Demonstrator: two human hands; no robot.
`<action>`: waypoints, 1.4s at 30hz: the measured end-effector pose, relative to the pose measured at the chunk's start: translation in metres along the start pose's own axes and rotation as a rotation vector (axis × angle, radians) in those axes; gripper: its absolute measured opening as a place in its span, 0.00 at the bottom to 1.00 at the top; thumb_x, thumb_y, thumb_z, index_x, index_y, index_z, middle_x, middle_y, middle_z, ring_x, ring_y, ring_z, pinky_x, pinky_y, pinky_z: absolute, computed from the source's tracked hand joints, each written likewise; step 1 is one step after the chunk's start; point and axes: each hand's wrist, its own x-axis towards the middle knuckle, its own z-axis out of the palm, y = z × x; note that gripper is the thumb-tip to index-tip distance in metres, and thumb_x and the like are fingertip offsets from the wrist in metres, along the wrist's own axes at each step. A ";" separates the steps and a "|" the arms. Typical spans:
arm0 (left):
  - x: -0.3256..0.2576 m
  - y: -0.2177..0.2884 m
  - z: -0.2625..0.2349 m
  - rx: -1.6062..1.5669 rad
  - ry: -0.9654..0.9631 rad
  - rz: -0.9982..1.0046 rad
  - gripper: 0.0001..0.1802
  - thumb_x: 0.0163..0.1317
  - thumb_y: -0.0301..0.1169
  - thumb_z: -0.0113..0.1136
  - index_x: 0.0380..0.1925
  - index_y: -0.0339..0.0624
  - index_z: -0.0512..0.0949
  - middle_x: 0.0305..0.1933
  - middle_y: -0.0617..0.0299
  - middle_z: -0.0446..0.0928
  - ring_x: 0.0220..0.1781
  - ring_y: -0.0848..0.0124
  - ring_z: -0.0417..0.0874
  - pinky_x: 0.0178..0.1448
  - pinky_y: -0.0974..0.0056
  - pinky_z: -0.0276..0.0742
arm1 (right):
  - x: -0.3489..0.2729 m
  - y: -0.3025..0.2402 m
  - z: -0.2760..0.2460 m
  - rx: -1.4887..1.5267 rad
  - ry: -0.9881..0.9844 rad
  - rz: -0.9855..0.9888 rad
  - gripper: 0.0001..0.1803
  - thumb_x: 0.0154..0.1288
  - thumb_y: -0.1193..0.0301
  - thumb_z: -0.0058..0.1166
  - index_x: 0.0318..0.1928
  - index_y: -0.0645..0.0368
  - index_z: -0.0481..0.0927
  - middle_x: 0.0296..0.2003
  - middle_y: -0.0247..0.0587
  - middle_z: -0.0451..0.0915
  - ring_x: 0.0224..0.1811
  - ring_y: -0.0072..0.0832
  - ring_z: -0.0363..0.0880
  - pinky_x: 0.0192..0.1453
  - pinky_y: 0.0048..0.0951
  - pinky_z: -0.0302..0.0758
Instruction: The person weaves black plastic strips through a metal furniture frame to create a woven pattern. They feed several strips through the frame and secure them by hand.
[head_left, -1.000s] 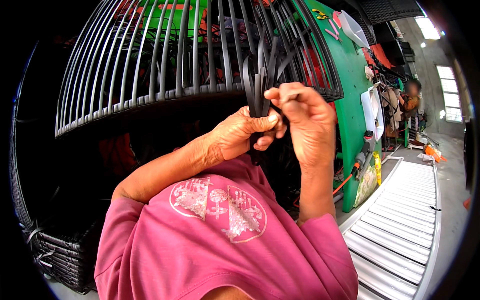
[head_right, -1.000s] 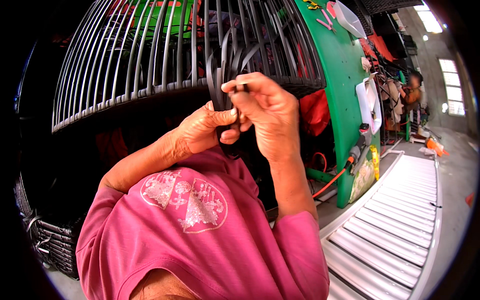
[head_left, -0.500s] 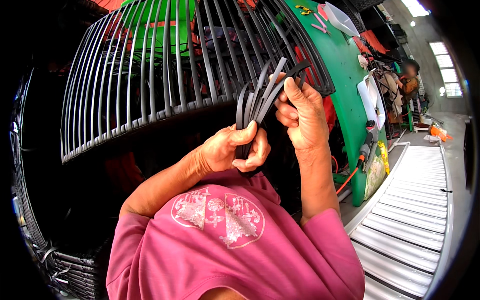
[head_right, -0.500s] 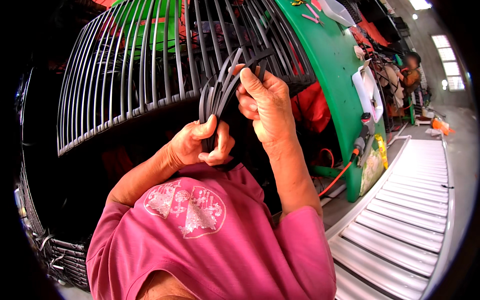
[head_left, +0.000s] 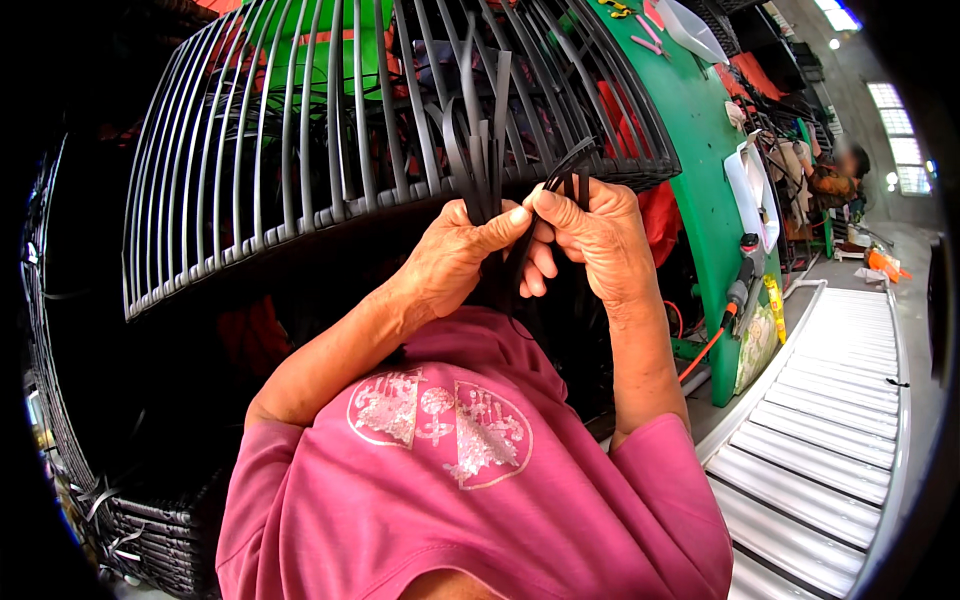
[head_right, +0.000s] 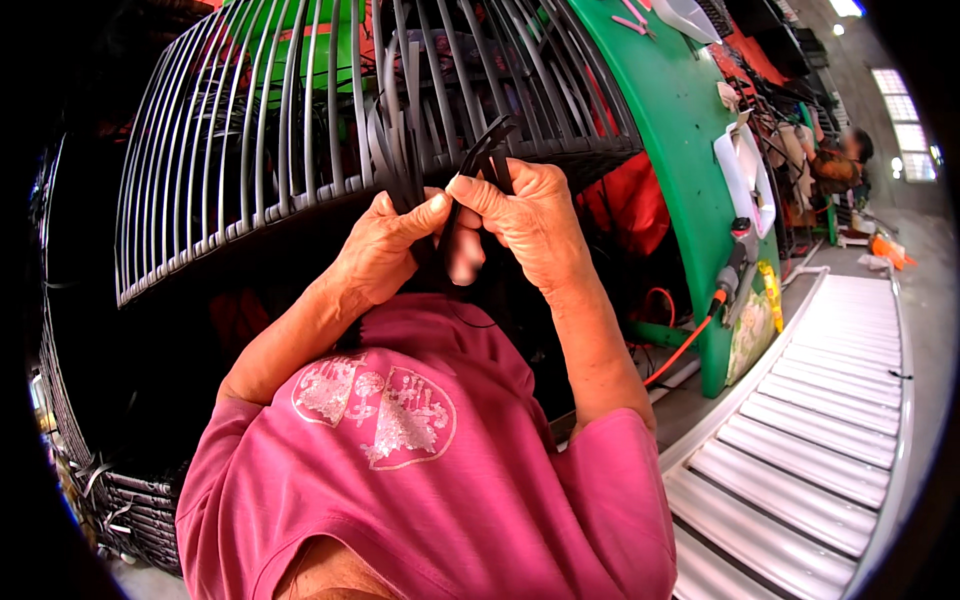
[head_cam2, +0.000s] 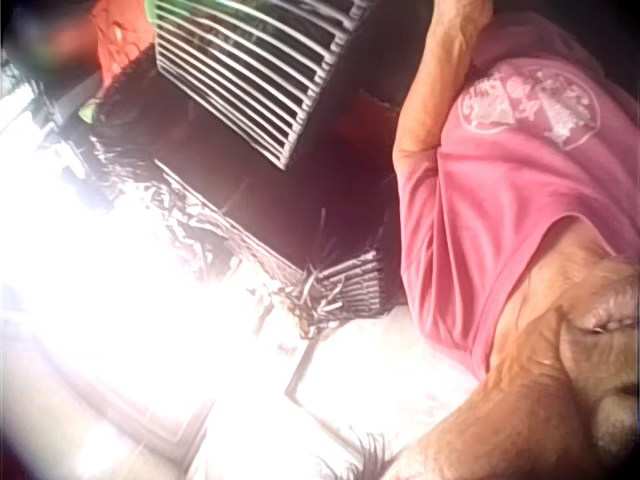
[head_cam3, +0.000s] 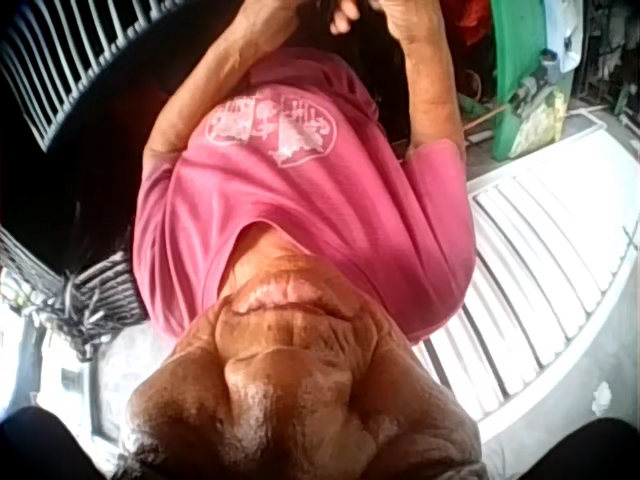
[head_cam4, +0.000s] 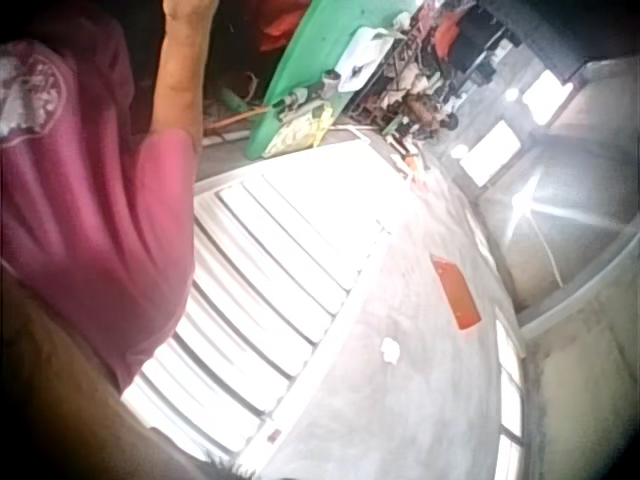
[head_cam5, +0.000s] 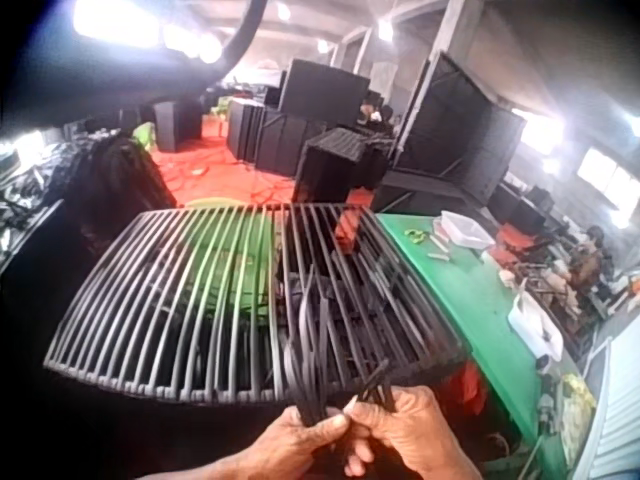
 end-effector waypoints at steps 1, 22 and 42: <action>0.000 -0.004 0.000 -0.065 0.015 -0.030 0.14 0.65 0.34 0.52 0.33 0.32 0.75 0.27 0.52 0.79 0.23 0.64 0.80 0.28 0.65 0.77 | 0.000 0.001 0.001 -0.006 0.009 -0.002 0.08 0.58 0.67 0.60 0.30 0.60 0.80 0.17 0.28 0.72 0.12 0.11 0.59 0.15 0.14 0.51; -0.005 -0.012 0.006 -0.046 0.193 0.108 0.08 0.65 0.29 0.51 0.31 0.36 0.73 0.25 0.55 0.78 0.22 0.70 0.80 0.25 0.70 0.77 | -0.002 0.019 -0.002 0.009 0.064 0.031 0.14 0.65 0.66 0.50 0.44 0.64 0.76 0.19 0.26 0.68 0.16 0.11 0.62 0.16 0.11 0.54; -0.013 -0.083 0.016 0.007 0.446 0.283 0.09 0.62 0.35 0.57 0.31 0.42 0.72 0.28 0.68 0.73 0.29 0.81 0.73 0.33 0.74 0.70 | -0.001 0.058 0.029 -0.634 0.473 -0.410 0.15 0.69 0.67 0.45 0.43 0.68 0.76 0.32 0.40 0.79 0.35 0.26 0.77 0.42 0.27 0.73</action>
